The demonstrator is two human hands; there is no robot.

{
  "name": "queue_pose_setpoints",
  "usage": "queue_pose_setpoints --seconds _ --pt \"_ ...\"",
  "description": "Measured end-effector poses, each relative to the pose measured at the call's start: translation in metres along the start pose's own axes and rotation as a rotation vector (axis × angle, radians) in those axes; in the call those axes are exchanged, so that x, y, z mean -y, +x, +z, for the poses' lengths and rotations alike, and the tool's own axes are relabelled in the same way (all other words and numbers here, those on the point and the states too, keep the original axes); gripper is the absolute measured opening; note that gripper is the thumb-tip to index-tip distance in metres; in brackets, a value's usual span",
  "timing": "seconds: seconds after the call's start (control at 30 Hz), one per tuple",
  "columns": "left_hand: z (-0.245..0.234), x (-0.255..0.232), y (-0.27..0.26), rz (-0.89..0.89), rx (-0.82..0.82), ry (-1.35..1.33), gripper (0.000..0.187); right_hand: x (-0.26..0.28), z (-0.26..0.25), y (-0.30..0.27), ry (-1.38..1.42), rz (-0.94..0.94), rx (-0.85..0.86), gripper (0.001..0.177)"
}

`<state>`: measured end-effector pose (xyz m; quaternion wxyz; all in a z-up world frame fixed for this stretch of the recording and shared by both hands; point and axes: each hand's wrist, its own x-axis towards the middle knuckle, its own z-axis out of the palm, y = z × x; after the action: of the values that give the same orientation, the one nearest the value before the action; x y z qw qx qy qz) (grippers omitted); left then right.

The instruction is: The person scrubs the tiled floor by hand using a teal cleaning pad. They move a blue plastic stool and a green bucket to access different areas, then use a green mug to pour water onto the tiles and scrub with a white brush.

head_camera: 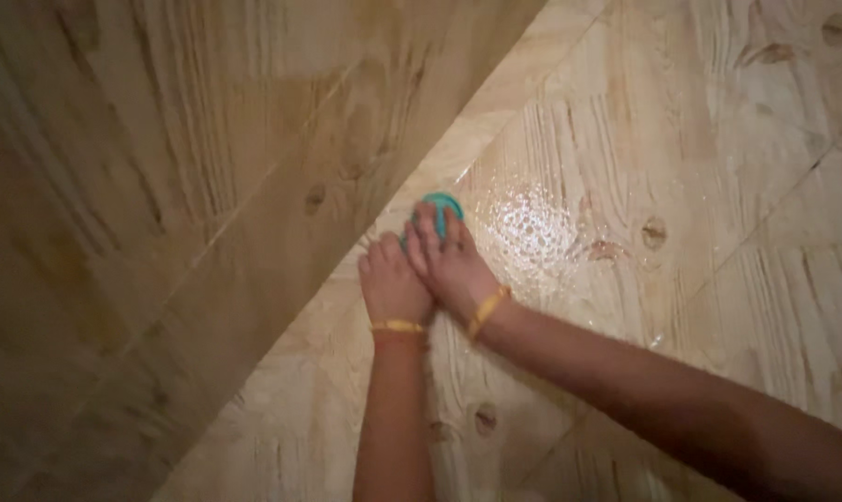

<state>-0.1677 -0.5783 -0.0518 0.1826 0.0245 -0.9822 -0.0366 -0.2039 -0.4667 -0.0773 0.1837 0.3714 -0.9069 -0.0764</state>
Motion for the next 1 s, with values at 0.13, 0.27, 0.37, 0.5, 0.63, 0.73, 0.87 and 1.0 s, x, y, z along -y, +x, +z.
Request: queue_pose_setpoints --seconds 0.13,0.27,0.37,0.5,0.63,0.73,0.87,1.0 --pt "0.023 0.017 0.029 -0.066 -0.065 0.076 0.036 -0.019 0.02 0.049 0.075 -0.066 -0.027 0.058" --pt "0.035 0.014 0.041 -0.189 0.021 0.039 0.026 -0.033 0.022 0.064 0.136 -0.098 -0.056 0.056" --pt "0.03 -0.002 0.035 -0.259 0.026 -0.093 0.022 -0.042 0.011 0.053 0.05 -0.163 -0.041 0.053" --pt "0.002 -0.043 -0.007 -0.345 0.032 -0.353 0.028 -0.052 -0.024 -0.01 -0.037 -0.242 -0.043 0.05" --pt "-0.034 -0.097 -0.044 -0.169 0.255 -0.38 0.019 -0.065 -0.062 -0.084 -0.076 -0.224 0.115 0.056" --pt "-0.043 -0.132 -0.052 0.05 0.398 -0.324 0.036 -0.08 -0.08 -0.134 -0.249 -0.167 0.146 0.049" --pt "-0.03 -0.155 -0.049 0.191 0.166 -0.409 0.037 -0.106 -0.085 -0.157 -0.293 -0.066 0.095 0.047" --pt "0.0 -0.172 -0.003 0.097 0.243 -0.387 0.031 -0.145 -0.058 -0.127 -0.316 -0.017 0.07 0.048"
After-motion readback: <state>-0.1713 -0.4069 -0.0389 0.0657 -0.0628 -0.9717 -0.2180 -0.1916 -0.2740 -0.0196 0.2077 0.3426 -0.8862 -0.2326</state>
